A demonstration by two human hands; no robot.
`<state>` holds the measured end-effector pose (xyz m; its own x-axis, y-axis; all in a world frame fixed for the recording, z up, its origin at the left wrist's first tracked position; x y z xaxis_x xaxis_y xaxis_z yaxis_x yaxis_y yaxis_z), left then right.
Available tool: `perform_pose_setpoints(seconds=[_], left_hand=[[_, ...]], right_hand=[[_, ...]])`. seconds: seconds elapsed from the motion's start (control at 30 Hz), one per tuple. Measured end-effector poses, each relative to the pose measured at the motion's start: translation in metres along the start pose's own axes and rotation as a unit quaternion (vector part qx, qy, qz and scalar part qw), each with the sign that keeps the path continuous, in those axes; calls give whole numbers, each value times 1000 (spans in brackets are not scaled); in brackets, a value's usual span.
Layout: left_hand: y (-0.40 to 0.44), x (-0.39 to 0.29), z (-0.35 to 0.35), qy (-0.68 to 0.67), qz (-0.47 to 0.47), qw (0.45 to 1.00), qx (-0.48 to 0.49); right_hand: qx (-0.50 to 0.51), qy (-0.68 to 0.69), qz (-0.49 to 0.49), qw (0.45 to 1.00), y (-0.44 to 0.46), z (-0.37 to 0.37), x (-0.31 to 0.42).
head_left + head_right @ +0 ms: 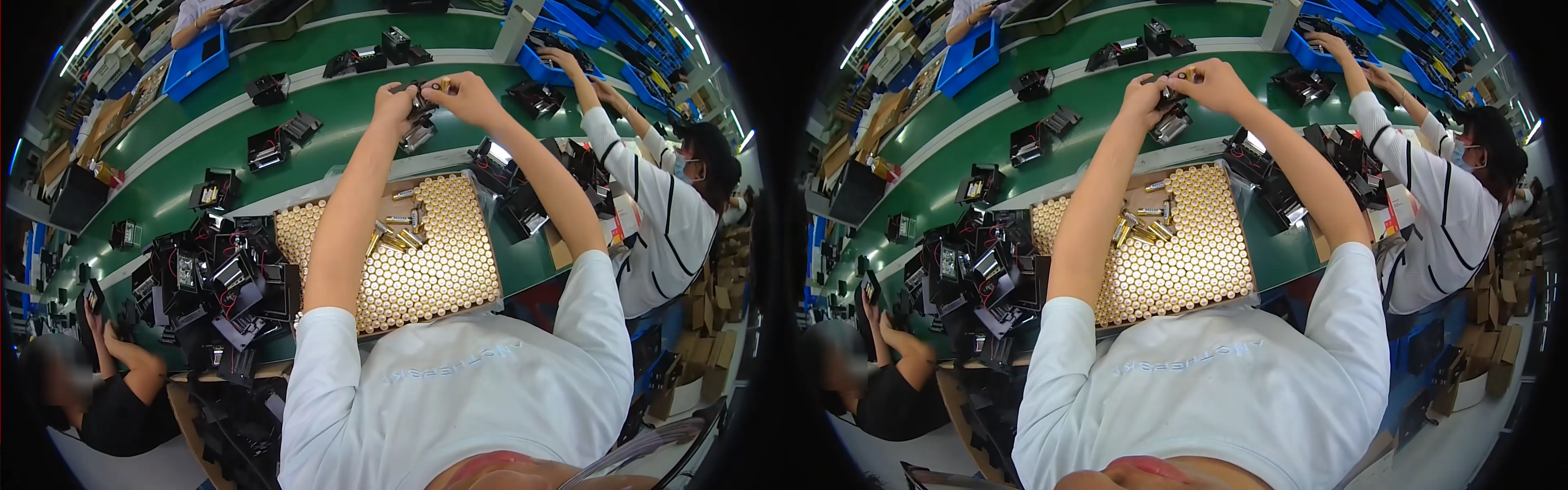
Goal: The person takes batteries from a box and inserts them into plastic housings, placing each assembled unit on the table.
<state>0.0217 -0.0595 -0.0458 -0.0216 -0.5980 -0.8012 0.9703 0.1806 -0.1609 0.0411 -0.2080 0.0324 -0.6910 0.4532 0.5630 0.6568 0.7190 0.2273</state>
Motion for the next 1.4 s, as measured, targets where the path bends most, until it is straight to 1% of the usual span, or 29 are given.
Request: perform_pose_setpoints(seconds=[0.1,0.13,0.23,0.27,0.33,0.37,0.4,0.47,0.5,0.6,0.7,0.8,0.87,0.9,0.97,1.0,1.1,1.17,1.2,1.27,1.3,1.33,1.4], left_hand=[[-2,-1,-4,-24,-21,999,-15],[0,-2,-8,-28,-15,999,13],[-15,-10,-5,29,2,1000,9],[-14,-9,-8,29,9,999,25],[-13,-9,-11,30,24,998,59],[-12,-8,-13,31,21,998,58],[-15,-9,-13,33,17,998,58],[-14,-8,-12,29,14,998,46],[-10,-4,-16,10,1,998,57],[-2,-4,-26,-28,-28,995,88],[-5,-6,-28,-17,-41,993,109],[-5,-3,-30,11,-41,993,113],[-12,-3,-29,5,-37,993,114],[-17,-4,-27,0,-34,995,93],[-25,-6,-21,-10,-27,998,52],[-28,-8,-20,-18,-29,998,53],[-33,-11,-21,-39,-37,996,71],[-32,-13,-23,-43,-47,993,101],[-32,-15,-25,-39,-46,996,72],[-35,-18,-29,-31,-48,998,13],[-33,-18,-32,-27,-45,999,4],[-31,-18,-34,-24,-41,999,-4],[-29,-17,-31,-5,-35,999,-17]], right_hand=[[-39,-38,-33,998,-14,9,10],[-86,-4,-71,994,-13,15,8],[-18,-49,95,994,-1,3,9],[-24,-42,108,993,9,4,2],[42,-68,85,993,17,5,9],[74,-80,74,991,22,6,12],[100,-165,70,979,30,13,10],[113,-208,83,968,37,21,5],[121,-228,90,962,39,25,6],[50,-153,107,981,48,27,-2],[-2,-26,42,999,45,27,-7],[-36,-74,-13,996,39,35,-4],[-14,-77,-2,997,38,37,2],[-2,-78,3,997,38,37,8],[66,-16,38,997,38,42,17],[100,15,55,993,38,46,20],[63,-71,-29,995,43,51,22],[42,-38,-45,997,41,45,24],[34,-21,-53,998,39,42,25],[65,-62,-91,992,31,40,15],[79,-83,-109,987,30,39,10],[101,-17,-87,991,32,42,1],[84,20,-66,994,37,48,-6]])
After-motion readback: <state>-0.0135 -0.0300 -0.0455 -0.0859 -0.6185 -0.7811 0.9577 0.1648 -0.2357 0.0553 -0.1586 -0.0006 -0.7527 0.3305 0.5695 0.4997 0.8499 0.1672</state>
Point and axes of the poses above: each hand's wrist, its own y-axis towards the middle knuckle, its own z-axis out of the palm, x = y × z, the point moved 2 cm from there along y, towards the middle knuckle, and after that the axes turned 8 degrees about x, right-handed, at the moved point
